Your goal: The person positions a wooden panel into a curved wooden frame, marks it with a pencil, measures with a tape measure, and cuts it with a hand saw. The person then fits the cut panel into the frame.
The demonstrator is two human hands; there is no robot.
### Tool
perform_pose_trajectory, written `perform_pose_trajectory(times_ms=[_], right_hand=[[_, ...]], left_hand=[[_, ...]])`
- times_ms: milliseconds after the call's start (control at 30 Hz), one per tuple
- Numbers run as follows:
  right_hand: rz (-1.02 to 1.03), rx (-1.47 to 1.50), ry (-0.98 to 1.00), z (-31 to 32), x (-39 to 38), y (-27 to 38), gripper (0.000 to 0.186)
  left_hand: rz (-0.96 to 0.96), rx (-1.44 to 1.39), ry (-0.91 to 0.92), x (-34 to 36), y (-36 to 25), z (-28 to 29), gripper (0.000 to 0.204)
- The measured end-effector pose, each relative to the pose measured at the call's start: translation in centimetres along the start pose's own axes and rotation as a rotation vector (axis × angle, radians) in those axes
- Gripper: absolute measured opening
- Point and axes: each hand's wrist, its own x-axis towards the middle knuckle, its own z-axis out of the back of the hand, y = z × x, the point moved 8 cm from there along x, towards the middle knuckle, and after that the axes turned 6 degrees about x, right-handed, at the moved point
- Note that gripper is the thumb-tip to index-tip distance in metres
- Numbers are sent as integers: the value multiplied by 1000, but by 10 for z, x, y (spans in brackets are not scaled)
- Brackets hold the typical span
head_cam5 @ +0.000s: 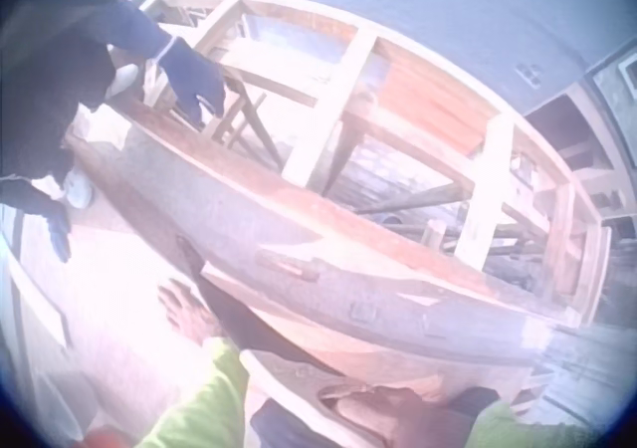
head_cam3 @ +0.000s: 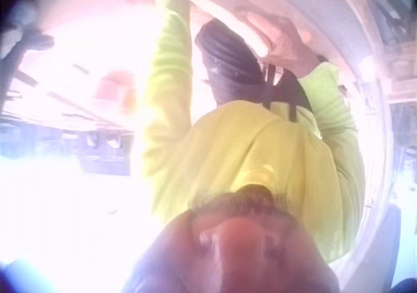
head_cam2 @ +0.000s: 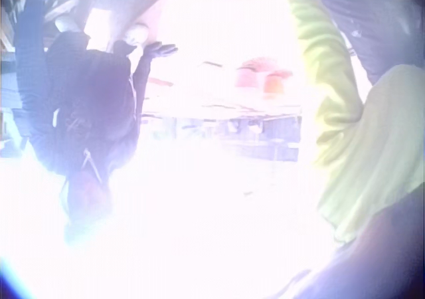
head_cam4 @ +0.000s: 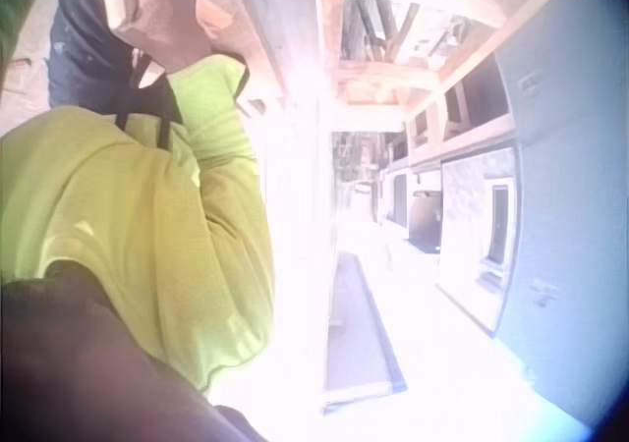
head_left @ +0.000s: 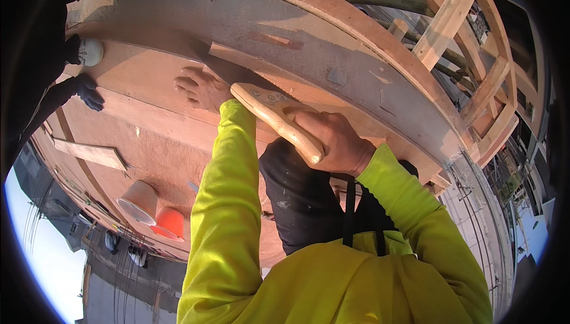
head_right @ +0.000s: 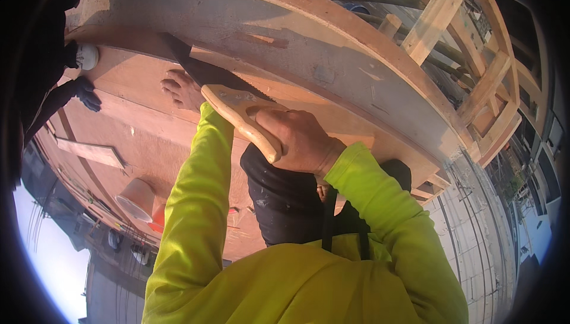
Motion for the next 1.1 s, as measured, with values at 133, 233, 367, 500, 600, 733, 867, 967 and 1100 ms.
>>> perform_pose_trajectory(times_ms=[133,233,367,500,600,733,867,967,1100], right_hand=[[-97,38,7,13,-28,10,21],[-219,-54,24,64,-129,50,16],[-250,-2,49,48,-100,25,19],[-92,-11,-5,3,2,-11,26],[-85,-79,73,29,-68,11,29],[-191,-98,99,71,-125,44,31],[-95,-24,84,20,-30,-11,34],[-77,-33,-8,9,-12,-12,31],[-121,-93,122,59,-121,35,20]], left_hand=[[-21,7,76,-6,1,5,82],[8,-16,1,-6,0,5,77],[10,-8,5,-1,-4,-6,77],[7,1,-1,3,-1,-5,80],[1,-10,-6,-1,-1,0,82],[7,-59,-63,-3,-8,8,74],[4,-57,-2,-1,-7,12,74],[-7,-58,97,-4,-5,8,77],[23,-95,53,-5,-4,8,77]])
